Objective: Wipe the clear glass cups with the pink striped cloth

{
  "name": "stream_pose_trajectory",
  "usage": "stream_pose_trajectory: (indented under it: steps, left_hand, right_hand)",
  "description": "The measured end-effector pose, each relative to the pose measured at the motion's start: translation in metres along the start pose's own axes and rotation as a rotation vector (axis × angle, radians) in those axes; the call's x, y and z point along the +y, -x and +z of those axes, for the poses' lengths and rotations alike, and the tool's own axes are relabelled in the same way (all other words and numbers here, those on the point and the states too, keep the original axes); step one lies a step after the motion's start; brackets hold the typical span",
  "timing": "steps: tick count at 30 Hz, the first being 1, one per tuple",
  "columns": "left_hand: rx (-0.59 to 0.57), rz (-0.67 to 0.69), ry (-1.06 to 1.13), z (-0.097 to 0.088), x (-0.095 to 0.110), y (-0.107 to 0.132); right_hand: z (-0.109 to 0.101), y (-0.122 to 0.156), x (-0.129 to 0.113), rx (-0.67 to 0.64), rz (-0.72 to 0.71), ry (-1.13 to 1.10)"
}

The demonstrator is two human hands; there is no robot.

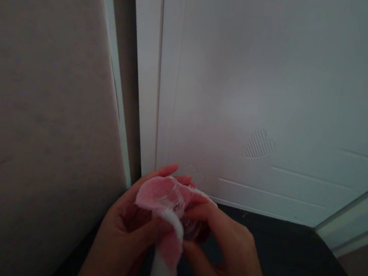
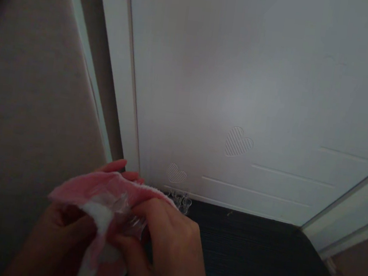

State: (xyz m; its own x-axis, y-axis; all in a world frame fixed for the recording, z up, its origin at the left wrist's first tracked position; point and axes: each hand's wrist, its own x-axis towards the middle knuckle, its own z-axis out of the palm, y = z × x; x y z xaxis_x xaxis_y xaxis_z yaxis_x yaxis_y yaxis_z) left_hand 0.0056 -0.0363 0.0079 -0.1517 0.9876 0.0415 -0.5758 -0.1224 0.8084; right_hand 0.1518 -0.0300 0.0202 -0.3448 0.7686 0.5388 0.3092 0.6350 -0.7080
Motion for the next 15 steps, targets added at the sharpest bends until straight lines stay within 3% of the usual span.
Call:
stream_pose_trajectory:
  steps: [4,8,15]
  left_hand:
    - [-0.043,-0.014,-0.087,0.0006,-0.0008,-0.0028]
    - [0.006,-0.004,-0.145,0.0056,0.0009,-0.0018]
    - [-0.034,-0.023,-0.152,0.0038,-0.0006,0.0006]
  right_hand:
    - [-0.0007,0.002,0.0031,0.048,-0.06,0.1]
    - [-0.0017,0.0052,0.0022,0.074,-0.043,0.149]
    - [0.0033,0.0092,-0.0065,0.152,0.223,0.05]
